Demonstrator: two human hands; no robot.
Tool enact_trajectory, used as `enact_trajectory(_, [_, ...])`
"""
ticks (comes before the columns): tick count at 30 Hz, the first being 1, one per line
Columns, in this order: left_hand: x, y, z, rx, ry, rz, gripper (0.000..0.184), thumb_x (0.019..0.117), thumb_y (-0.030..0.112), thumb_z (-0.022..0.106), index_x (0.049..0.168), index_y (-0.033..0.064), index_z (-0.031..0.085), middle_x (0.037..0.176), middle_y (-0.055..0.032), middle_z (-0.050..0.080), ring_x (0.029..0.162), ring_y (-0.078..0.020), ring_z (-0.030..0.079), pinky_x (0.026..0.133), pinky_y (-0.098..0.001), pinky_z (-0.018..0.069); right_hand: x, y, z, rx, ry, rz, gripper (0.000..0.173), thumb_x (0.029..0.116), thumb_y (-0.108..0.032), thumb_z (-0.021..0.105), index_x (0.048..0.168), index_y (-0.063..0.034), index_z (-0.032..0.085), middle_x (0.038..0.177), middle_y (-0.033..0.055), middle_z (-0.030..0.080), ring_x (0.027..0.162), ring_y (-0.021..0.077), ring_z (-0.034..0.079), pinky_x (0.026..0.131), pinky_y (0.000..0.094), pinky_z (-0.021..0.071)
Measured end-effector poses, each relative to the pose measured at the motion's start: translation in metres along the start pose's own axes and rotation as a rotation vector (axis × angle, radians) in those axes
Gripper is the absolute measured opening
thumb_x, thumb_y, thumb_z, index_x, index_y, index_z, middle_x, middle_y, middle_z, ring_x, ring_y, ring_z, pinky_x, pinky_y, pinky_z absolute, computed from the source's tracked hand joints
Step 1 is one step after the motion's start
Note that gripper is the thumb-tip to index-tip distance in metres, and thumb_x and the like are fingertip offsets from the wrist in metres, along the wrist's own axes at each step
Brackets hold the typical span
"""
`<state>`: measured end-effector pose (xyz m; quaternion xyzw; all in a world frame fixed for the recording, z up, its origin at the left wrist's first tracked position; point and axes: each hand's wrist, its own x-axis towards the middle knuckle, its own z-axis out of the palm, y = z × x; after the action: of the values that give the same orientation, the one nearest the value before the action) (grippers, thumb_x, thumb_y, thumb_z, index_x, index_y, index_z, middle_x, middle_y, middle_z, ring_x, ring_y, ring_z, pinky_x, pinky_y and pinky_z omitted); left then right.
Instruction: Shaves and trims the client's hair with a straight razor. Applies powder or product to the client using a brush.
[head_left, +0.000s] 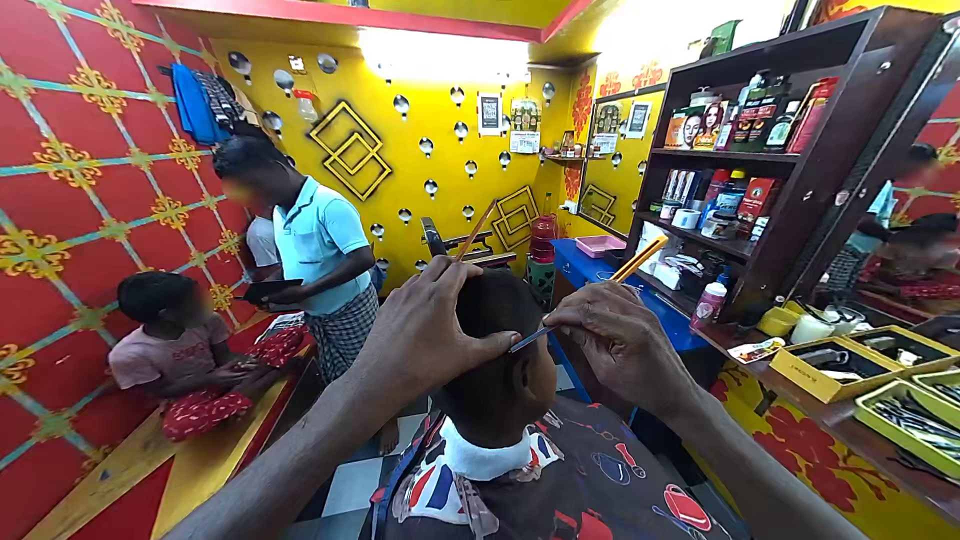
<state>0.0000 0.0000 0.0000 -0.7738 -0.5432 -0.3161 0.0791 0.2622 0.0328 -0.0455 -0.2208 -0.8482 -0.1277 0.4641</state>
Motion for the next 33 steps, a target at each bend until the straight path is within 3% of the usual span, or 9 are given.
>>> enact_trajectory(9, [0.001,-0.001,0.001,0.016,0.010,0.016,0.083,0.0723,0.070,0.079,0.134,0.0168,0.064,0.125,-0.0036,0.064,0.105,-0.0222,0.064,0.088,-0.0521,0.0511,0.008,0.006,-0.007,-0.007,-0.166,-0.040,0.022,0.0976,-0.016,0.060,0.108,-0.0209,0.078,0.102,-0.0067,0.072,0.104,0.0108,0.065,0.094,0.0412,0.0487])
enact_trajectory(15, [0.001,-0.003,0.001,0.030,0.005,0.014,0.081,0.0738,0.069,0.079,0.134,0.0168,0.063,0.123,-0.0031,0.064,0.105,-0.0220,0.064,0.089,-0.0532,0.0500,0.015,0.004,-0.007,-0.032,-0.129,-0.059,0.022,0.0976,-0.014,0.061,0.110,-0.0203,0.078,0.105,-0.0061,0.071,0.107,0.0120,0.063,0.095,0.0419,0.0471])
enact_trajectory(21, [0.001,-0.003,0.003,0.043,0.006,0.010,0.083,0.0729,0.072,0.077,0.135,0.0174,0.064,0.125,-0.0025,0.064,0.106,-0.0212,0.064,0.091,-0.0528,0.0498,0.020,0.008,-0.011,-0.058,-0.240,-0.126,0.024,0.0964,-0.015,0.059,0.109,-0.0212,0.077,0.103,-0.0062,0.071,0.105,0.0114,0.064,0.095,0.0408,0.0484])
enact_trajectory(33, [0.000,-0.004,0.009,0.041,0.059,0.035,0.084,0.0712,0.074,0.075,0.134,0.0178,0.065,0.127,-0.0027,0.064,0.109,-0.0215,0.064,0.093,-0.0524,0.0498,0.031,0.007,-0.016,-0.073,-0.273,-0.202,0.023,0.0950,-0.013,0.060,0.109,-0.0197,0.077,0.105,-0.0047,0.071,0.105,0.0131,0.064,0.093,0.0412,0.0476])
